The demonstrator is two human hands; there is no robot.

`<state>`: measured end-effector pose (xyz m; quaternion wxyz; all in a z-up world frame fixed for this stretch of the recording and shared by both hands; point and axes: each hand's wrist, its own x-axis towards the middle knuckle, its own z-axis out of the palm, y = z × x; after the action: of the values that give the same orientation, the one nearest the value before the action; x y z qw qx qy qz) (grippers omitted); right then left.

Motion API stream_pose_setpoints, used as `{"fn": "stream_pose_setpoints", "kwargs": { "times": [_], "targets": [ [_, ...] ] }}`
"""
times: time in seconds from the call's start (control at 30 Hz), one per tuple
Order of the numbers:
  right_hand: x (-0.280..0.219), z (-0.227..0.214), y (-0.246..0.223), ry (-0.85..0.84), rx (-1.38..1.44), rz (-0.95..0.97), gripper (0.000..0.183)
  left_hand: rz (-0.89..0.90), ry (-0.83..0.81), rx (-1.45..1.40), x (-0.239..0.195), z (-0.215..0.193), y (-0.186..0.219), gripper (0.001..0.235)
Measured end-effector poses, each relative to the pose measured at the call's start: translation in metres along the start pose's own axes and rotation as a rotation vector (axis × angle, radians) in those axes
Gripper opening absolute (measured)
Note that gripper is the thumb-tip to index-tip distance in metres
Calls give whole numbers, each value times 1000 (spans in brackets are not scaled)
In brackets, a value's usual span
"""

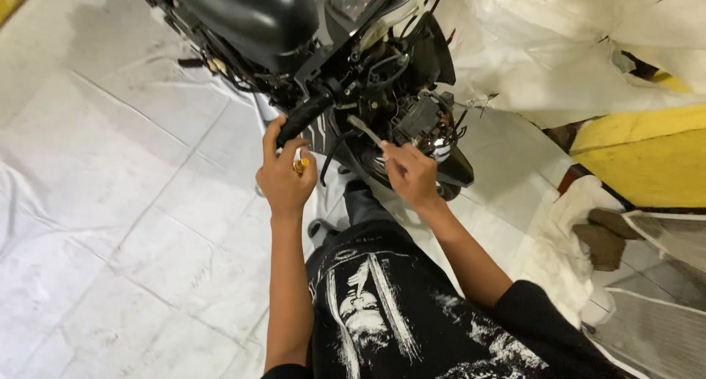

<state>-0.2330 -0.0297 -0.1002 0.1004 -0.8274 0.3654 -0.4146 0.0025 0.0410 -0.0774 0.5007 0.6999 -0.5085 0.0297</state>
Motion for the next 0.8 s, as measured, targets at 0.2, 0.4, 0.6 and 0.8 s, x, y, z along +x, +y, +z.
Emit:
{"fn": "stream_pose_setpoints", "kwargs": {
  "times": [0.2,0.4,0.6,0.8],
  "targets": [
    [5,5,2,152,-71,-1,9,67,68,9,-8,16,-22,6],
    [-16,24,26,177,70,31,9,94,59,58,-8,16,-27,7],
    [-8,10,-6,102,-17,-36,17,116,77,26,-7,13,-22,8],
    [-3,18,3,162,-202,-63,13,130,45,22,-5,7,-17,9]
  ]
}}
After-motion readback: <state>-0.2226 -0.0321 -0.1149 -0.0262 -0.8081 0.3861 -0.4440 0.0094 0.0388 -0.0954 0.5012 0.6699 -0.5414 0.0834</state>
